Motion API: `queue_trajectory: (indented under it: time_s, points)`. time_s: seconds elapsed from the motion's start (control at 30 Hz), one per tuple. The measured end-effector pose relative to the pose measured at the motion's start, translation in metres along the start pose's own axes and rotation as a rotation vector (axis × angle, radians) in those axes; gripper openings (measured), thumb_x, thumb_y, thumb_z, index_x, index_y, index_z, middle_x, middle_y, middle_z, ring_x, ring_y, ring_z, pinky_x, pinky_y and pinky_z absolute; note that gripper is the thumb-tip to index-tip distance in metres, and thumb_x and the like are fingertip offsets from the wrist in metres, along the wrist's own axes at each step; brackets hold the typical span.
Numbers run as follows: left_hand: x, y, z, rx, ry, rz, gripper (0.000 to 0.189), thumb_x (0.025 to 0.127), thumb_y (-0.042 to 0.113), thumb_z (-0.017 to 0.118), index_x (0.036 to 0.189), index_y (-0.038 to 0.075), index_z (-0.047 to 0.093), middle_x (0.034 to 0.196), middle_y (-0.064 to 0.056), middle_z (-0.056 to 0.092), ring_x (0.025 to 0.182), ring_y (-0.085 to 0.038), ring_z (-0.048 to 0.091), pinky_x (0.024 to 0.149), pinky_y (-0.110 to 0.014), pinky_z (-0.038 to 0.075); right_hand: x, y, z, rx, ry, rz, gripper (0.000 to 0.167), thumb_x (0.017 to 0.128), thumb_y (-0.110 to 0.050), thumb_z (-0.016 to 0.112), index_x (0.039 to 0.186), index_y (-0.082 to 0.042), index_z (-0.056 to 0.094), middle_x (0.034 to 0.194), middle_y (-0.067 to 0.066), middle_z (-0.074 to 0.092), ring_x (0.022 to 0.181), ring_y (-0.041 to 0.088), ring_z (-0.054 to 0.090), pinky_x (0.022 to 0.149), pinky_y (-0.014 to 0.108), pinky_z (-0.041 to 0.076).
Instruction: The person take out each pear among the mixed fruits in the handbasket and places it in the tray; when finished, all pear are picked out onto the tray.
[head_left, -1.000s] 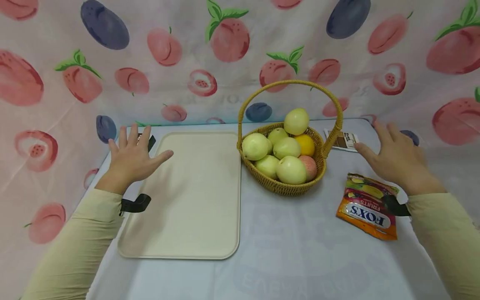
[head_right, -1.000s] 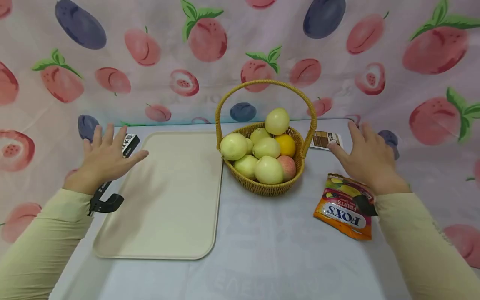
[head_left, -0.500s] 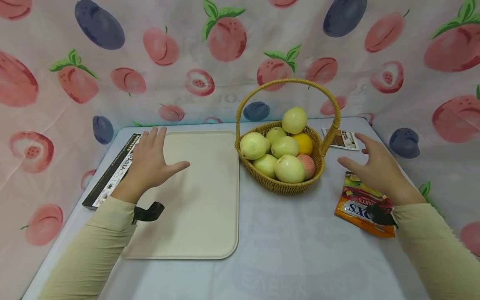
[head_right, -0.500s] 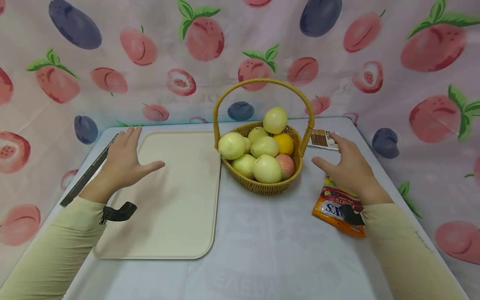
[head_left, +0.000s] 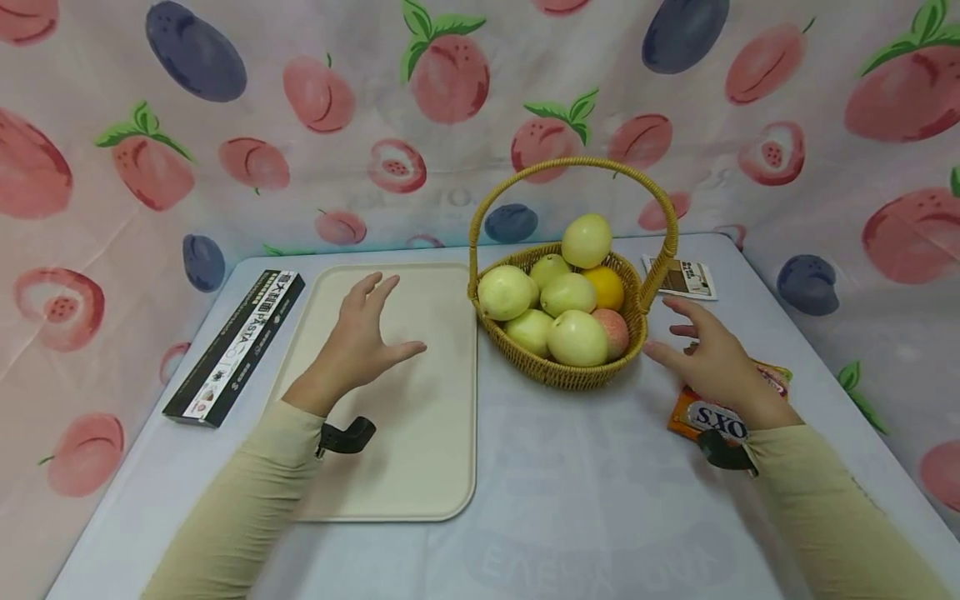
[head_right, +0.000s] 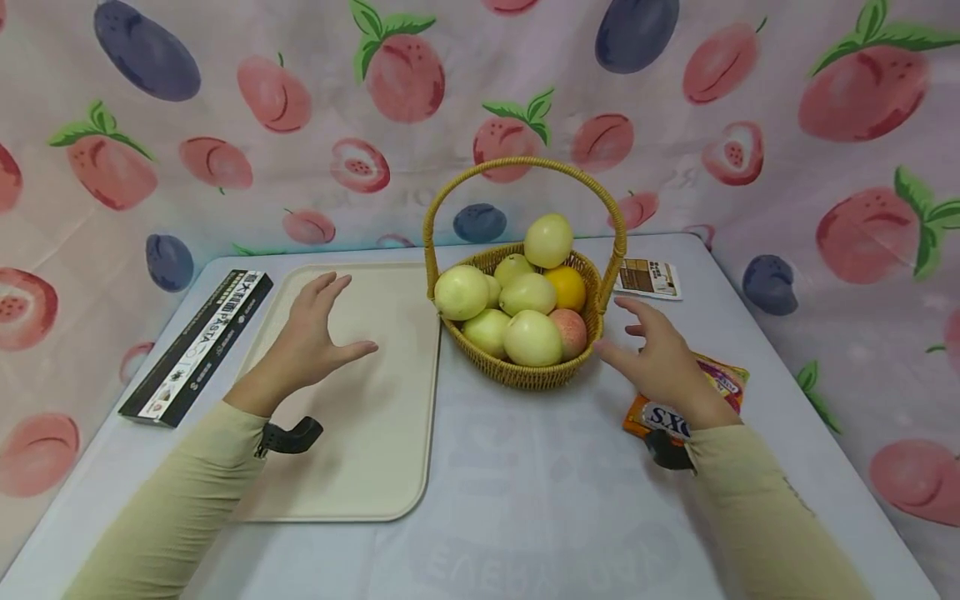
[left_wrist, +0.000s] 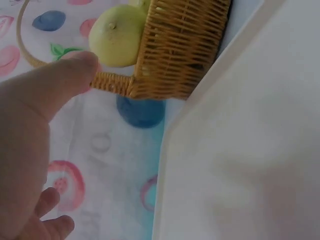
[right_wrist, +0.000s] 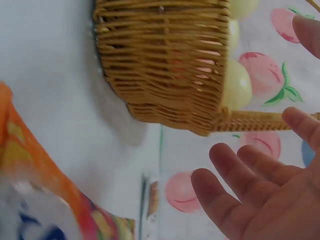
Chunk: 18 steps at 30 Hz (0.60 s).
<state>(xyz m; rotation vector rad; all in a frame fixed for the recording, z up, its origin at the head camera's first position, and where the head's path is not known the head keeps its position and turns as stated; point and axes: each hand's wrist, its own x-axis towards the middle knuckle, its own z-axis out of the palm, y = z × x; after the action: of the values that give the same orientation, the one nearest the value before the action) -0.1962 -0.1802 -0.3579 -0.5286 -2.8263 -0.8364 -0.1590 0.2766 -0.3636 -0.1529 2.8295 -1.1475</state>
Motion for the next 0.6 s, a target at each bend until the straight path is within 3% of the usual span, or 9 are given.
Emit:
queue_trajectory:
  time_s: [0.23,0.43,0.6]
  points:
    - [0.010,0.011,0.024,-0.083,-0.040,0.050,0.097,0.080,0.031,0.086,0.154,0.000,0.032,0.155,-0.024,0.028,0.143,-0.039,0.028,0.113,-0.054,0.029,0.003,0.009,0.017,0.056,-0.038,-0.002,0.085,0.097,-0.043,0.066,0.160,-0.011,0.020,0.159,0.027,0.021,0.132,0.051,0.040,0.094,0.066,0.045]
    - [0.021,0.020,0.042,-0.144,-0.051,0.064,0.094,0.081,0.030,0.086,0.153,0.001,0.034,0.153,-0.022,0.032,0.142,-0.034,0.031,0.114,-0.049,0.030,0.008,0.016,0.027,0.109,-0.064,-0.018,0.084,0.098,-0.042,0.065,0.160,-0.008,0.018,0.159,0.026,0.023,0.130,0.051,0.042,0.097,0.067,0.042]
    - [0.028,0.029,0.053,-0.186,-0.077,0.069,0.094,0.081,0.030,0.085,0.154,0.002,0.033,0.153,-0.020,0.032,0.142,-0.033,0.031,0.114,-0.047,0.030,0.011,0.022,0.032,0.170,-0.098,0.014,0.086,0.098,-0.046,0.063,0.160,-0.009,0.016,0.160,0.025,0.020,0.132,0.049,0.040,0.100,0.064,0.041]
